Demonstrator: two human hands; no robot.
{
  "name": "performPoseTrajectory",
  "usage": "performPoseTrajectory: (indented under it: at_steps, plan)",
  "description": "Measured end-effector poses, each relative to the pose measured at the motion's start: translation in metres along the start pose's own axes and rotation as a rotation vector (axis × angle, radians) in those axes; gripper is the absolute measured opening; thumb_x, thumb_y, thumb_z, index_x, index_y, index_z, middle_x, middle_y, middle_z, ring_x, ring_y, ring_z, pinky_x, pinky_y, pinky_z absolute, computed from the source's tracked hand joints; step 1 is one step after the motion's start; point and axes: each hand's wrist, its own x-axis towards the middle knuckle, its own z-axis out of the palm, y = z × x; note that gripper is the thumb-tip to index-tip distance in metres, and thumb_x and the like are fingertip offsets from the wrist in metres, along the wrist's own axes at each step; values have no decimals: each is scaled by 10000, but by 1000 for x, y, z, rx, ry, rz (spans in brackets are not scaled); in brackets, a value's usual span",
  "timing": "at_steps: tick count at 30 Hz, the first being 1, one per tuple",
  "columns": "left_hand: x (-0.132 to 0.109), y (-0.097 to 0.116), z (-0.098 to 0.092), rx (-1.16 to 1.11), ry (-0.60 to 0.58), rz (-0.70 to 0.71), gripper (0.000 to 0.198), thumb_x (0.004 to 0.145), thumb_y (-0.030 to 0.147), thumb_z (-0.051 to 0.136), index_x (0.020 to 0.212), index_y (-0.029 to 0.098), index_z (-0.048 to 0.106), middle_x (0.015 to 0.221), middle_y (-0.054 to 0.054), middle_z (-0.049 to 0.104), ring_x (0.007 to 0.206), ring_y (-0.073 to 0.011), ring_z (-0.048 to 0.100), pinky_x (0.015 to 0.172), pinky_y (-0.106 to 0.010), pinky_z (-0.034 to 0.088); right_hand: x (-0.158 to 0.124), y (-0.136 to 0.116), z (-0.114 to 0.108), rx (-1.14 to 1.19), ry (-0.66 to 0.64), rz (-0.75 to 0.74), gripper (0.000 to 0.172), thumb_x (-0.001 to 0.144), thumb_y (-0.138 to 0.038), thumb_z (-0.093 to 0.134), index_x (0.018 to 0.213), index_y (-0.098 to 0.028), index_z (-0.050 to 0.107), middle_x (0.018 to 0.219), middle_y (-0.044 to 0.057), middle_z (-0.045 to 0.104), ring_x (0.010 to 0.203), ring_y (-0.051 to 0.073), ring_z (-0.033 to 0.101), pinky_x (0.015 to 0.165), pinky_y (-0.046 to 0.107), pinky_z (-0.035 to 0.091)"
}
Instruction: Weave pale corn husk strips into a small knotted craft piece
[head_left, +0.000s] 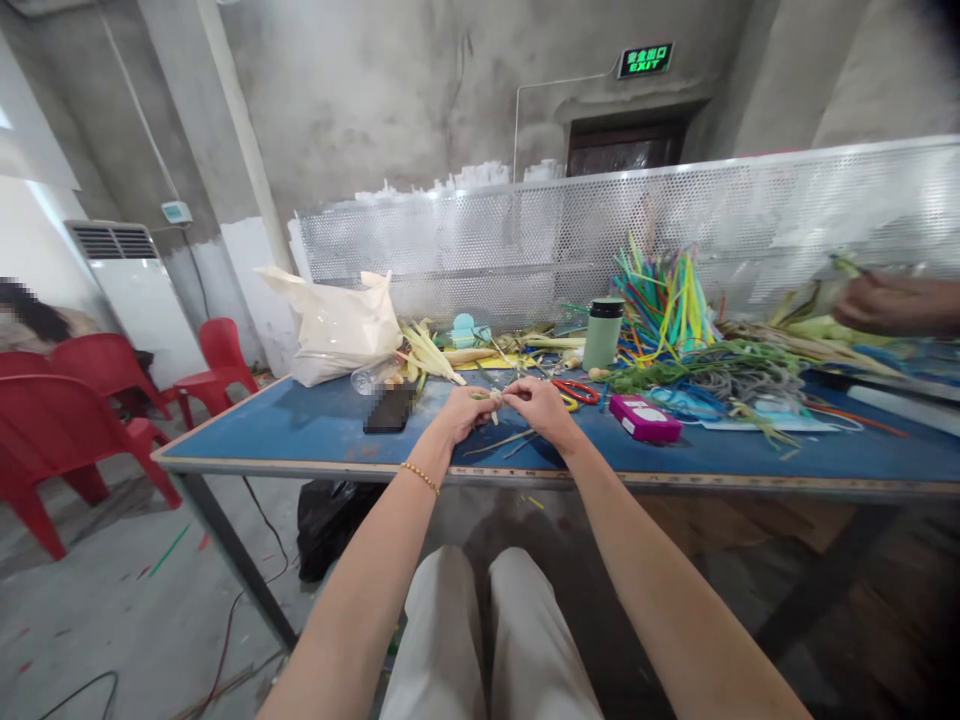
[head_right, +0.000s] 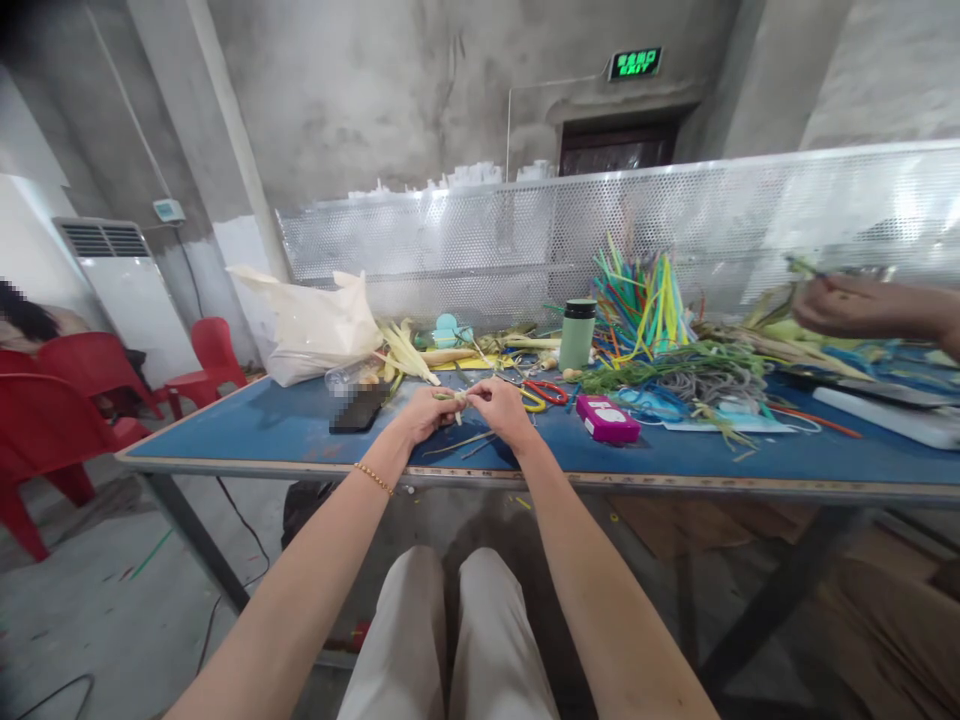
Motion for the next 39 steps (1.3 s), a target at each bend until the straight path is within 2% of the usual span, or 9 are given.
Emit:
performPoseTrajectory:
  at_steps: [16, 22, 24, 26, 28, 30, 32, 35, 39]
  plan:
    - [-2, -1, 4, 68, 25, 39, 391, 497, 321, 899, 627, 123, 588, 501, 36, 502, 441, -55, 403, 467, -227, 273, -1, -1, 8, 76, -21, 4, 94, 769, -250, 620, 784, -183, 684, 790, 67, 715, 730, 195, 645, 707, 315, 495]
    - [-1, -3, 3, 72, 34, 40, 357, 499, 261, 892, 649, 112, 605, 535, 19, 538, 453, -57, 416, 469, -230, 273, -3, -3, 12, 145, -5, -68, 269, 717, -125, 525, 946, -166, 659, 902, 86, 689, 772, 186, 661, 739, 312, 534]
    - [-1, -3, 2, 48, 46, 20, 317, 516, 217, 878, 653, 111, 613, 538, 14, 544, 450, -56, 419, 464, -230, 272, -1, -1, 10, 192, 49, -16, 325, 718, -108, 492, 994, -166, 654, 937, 91, 689, 724, 174, 664, 726, 313, 545]
    - [1, -1, -2, -30, 74, 11, 283, 527, 170, 860, 634, 116, 604, 526, 17, 535, 448, -55, 424, 458, -227, 272, 2, 4, 6, 216, 187, 89, 329, 729, -118, 480, 1008, -149, 652, 978, 115, 687, 648, 167, 658, 684, 325, 553]
    - [3, 2, -6, -176, 134, 50, 270, 526, 132, 841, 614, 122, 586, 522, 26, 527, 454, -50, 438, 463, -218, 290, 5, 10, 3, 202, 368, 203, 297, 732, -135, 487, 976, -129, 657, 990, 140, 691, 647, 185, 667, 665, 340, 558]
    - [5, 5, -9, -347, 211, 119, 269, 521, 110, 824, 599, 127, 567, 520, 39, 525, 459, -44, 447, 477, -208, 318, 9, 17, -1, 200, 429, 307, 311, 750, -151, 483, 999, -117, 665, 931, 132, 709, 660, 200, 681, 653, 338, 562]
    - [7, 7, -11, -459, 234, 160, 274, 525, 100, 809, 581, 133, 543, 500, 48, 510, 458, -46, 451, 478, -206, 325, 15, 23, -4, 136, 394, 361, 331, 777, -154, 465, 1024, -107, 681, 860, 110, 724, 661, 199, 688, 671, 327, 560]
    - [9, 7, -12, -519, 229, 175, 267, 547, 85, 794, 575, 132, 533, 491, 47, 505, 455, -48, 458, 471, -208, 323, 29, 25, -6, -93, 127, 384, 303, 813, -159, 486, 984, -120, 734, 774, 78, 739, 691, 195, 700, 783, 313, 538]
    - [10, 6, -12, -523, 226, 165, 268, 587, 79, 792, 589, 131, 529, 501, 45, 510, 450, -43, 460, 469, -208, 323, 50, 21, 7, -463, -197, 280, 277, 874, -197, 514, 931, -150, 781, 1050, 133, 749, 1077, 253, 661, 939, 306, 451]
